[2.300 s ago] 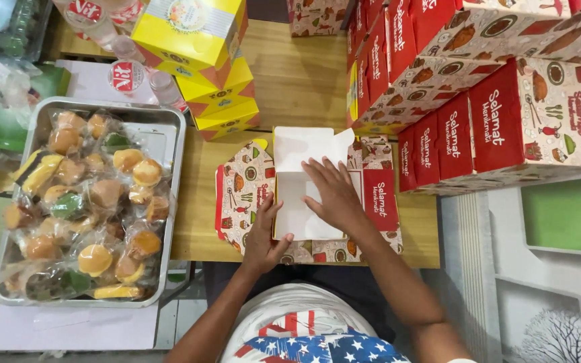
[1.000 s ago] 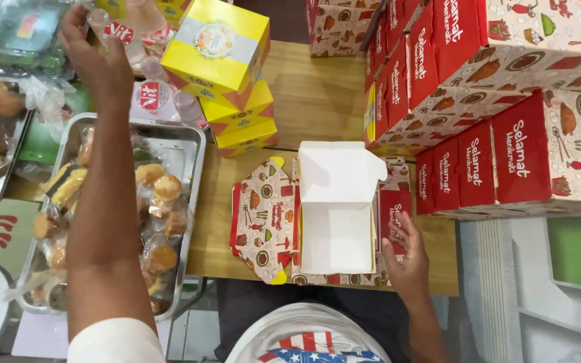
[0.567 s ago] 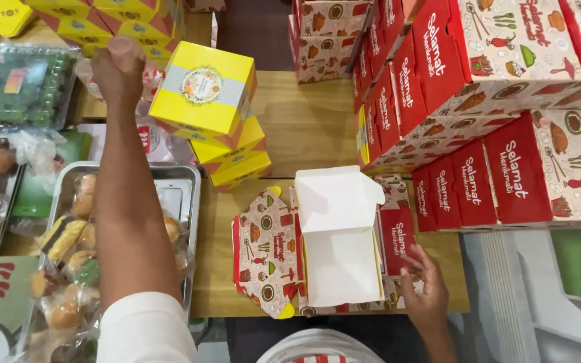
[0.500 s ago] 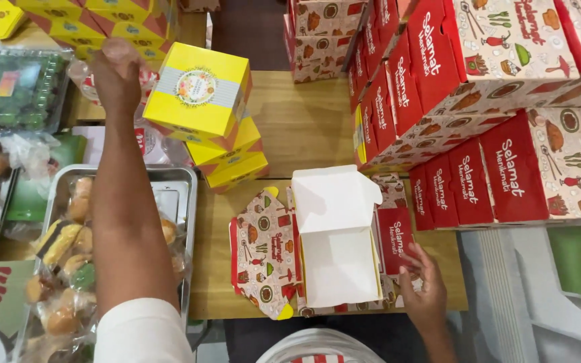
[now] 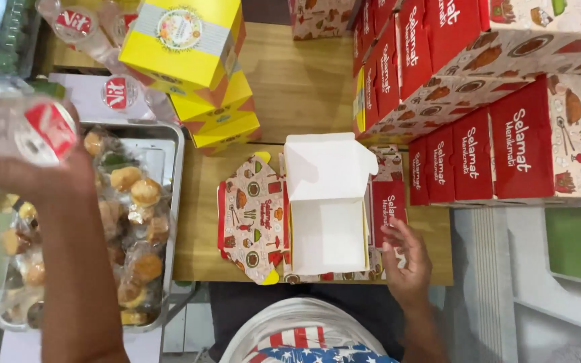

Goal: Packaging individual snacks into small cardboard boxes by placing them in plastic bags first.

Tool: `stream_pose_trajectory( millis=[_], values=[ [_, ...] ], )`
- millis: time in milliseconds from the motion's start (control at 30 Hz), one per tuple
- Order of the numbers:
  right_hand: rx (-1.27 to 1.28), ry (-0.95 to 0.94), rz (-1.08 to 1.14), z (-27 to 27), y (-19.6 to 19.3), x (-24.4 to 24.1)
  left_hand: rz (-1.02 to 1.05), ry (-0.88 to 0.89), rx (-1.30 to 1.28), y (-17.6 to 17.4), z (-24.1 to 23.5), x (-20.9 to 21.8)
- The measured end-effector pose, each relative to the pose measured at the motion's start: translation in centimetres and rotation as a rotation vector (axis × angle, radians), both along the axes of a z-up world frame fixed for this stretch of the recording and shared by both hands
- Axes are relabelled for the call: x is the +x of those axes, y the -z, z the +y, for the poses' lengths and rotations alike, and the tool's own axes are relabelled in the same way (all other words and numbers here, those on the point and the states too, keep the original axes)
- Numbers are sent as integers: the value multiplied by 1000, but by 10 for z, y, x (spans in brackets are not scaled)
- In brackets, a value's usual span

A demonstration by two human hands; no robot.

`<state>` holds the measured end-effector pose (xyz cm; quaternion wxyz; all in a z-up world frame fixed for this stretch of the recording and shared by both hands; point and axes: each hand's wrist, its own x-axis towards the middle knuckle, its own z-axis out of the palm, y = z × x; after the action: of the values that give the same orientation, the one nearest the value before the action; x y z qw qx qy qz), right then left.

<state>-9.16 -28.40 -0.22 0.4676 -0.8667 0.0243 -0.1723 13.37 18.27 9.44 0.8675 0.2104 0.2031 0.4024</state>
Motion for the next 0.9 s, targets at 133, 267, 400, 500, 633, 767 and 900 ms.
stream_pose_trajectory(
  millis=[133,267,400,500,633,767,900],
  values=[
    [48,-263,-33,26,-2,1,-300,789,208,6,-70,-107],
    [17,-752,-39,51,-23,1,3,1380,0,72,-140,-178],
    [-149,-798,-101,47,-24,-7,355,1711,846,47,-199,-200],
    [-124,-862,70,29,-17,-13,327,1796,746,44,-217,-208],
    [-140,-650,165,14,-8,-7,247,1447,1407,42,-215,-196],
    [-209,-444,239,17,-28,18,295,1052,1561,55,-211,-180],
    [-350,-489,283,33,-25,46,360,1062,1498,87,-218,-170]
  ],
)
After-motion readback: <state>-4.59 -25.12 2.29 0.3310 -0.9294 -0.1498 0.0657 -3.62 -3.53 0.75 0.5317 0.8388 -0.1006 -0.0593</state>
